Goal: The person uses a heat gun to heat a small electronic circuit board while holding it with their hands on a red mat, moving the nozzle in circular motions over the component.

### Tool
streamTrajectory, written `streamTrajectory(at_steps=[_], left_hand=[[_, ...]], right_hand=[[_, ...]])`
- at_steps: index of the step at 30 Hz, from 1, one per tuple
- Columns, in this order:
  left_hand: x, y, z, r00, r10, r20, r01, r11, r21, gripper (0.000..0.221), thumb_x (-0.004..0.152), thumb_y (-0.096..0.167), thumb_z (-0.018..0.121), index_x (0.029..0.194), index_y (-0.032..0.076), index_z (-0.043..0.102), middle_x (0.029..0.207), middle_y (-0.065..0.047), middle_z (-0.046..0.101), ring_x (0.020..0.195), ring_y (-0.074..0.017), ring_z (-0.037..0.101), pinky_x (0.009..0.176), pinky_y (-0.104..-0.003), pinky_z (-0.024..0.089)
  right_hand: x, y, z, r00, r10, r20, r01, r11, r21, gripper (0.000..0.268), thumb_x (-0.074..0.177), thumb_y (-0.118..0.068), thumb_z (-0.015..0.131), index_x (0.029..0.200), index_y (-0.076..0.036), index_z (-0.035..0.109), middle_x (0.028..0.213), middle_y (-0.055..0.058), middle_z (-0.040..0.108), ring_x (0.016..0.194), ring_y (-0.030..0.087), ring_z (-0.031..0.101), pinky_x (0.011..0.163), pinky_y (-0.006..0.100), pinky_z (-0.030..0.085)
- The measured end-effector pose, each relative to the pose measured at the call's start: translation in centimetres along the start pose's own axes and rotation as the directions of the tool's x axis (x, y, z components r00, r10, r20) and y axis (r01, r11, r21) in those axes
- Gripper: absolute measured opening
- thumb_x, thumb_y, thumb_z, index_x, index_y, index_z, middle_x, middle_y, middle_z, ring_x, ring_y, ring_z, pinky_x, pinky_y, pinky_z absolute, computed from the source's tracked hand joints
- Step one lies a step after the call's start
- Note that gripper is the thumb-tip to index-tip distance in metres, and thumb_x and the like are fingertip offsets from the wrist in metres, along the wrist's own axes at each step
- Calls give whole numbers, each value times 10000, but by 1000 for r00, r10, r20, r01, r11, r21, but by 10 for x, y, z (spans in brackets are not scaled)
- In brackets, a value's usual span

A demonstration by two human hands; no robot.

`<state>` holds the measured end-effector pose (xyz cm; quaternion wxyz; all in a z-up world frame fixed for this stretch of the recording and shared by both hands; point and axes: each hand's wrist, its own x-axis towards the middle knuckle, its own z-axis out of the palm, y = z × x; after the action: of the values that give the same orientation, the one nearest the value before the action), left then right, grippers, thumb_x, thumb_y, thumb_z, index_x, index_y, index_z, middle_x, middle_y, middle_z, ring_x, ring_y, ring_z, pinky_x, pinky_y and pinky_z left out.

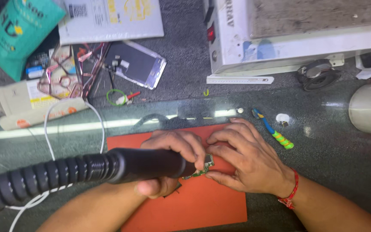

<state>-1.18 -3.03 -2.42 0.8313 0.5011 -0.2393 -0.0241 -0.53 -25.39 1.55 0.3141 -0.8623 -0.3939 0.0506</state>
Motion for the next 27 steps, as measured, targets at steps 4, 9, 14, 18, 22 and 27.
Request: streamTrajectory(at_steps=[4,9,14,18,22,27], left_hand=[[-3,0,3,999,10,-38,-12,998,-57,882,793,896,481,872,28,618,728,-138,701,640,-262,707,631,-420,640],[-11,5,0,996,-69,-58,62,991,-121,899,764,896,516,909,14,612,764,-164,689,692,-278,702,725,-477,629],[-12,0,-3,996,-64,-63,58,994,-90,915,747,913,501,931,23,604,802,-175,695,715,-266,693,701,-436,619],[-16,0,2,1000,-9,-28,3,982,-186,873,827,853,510,1022,8,609,903,-184,679,770,-249,676,756,-418,600],[-15,2,-2,995,-84,-51,67,961,-270,873,797,853,542,1041,17,593,926,-192,657,773,-247,659,747,-413,585],[-9,-3,-3,993,-40,-113,19,984,-177,887,763,890,509,986,36,600,836,-189,669,704,-274,683,721,-474,615]], right_hand=[[0,0,-2,1000,-3,-31,4,999,34,484,747,-408,846,1082,-91,700,1180,73,605,1156,306,557,1088,536,394],[-1,0,-3,1000,-24,-17,24,998,50,464,764,-390,844,1096,-103,693,1183,59,606,1165,286,558,1111,547,389],[0,-1,-4,999,-33,-14,34,999,42,469,762,-387,842,1100,-97,694,1191,70,599,1172,296,549,1100,534,389],[-1,0,-4,999,-34,-15,34,998,45,448,767,-390,842,1081,-105,696,1196,72,599,1182,296,545,1112,533,381],[-3,0,-2,1000,-22,-19,22,999,45,480,762,-390,837,1121,-101,705,1190,72,597,1184,291,546,1112,538,375],[-2,1,-3,1000,-16,-10,17,998,61,483,782,-397,840,1137,-100,705,1187,57,600,1180,282,550,1101,509,395]])
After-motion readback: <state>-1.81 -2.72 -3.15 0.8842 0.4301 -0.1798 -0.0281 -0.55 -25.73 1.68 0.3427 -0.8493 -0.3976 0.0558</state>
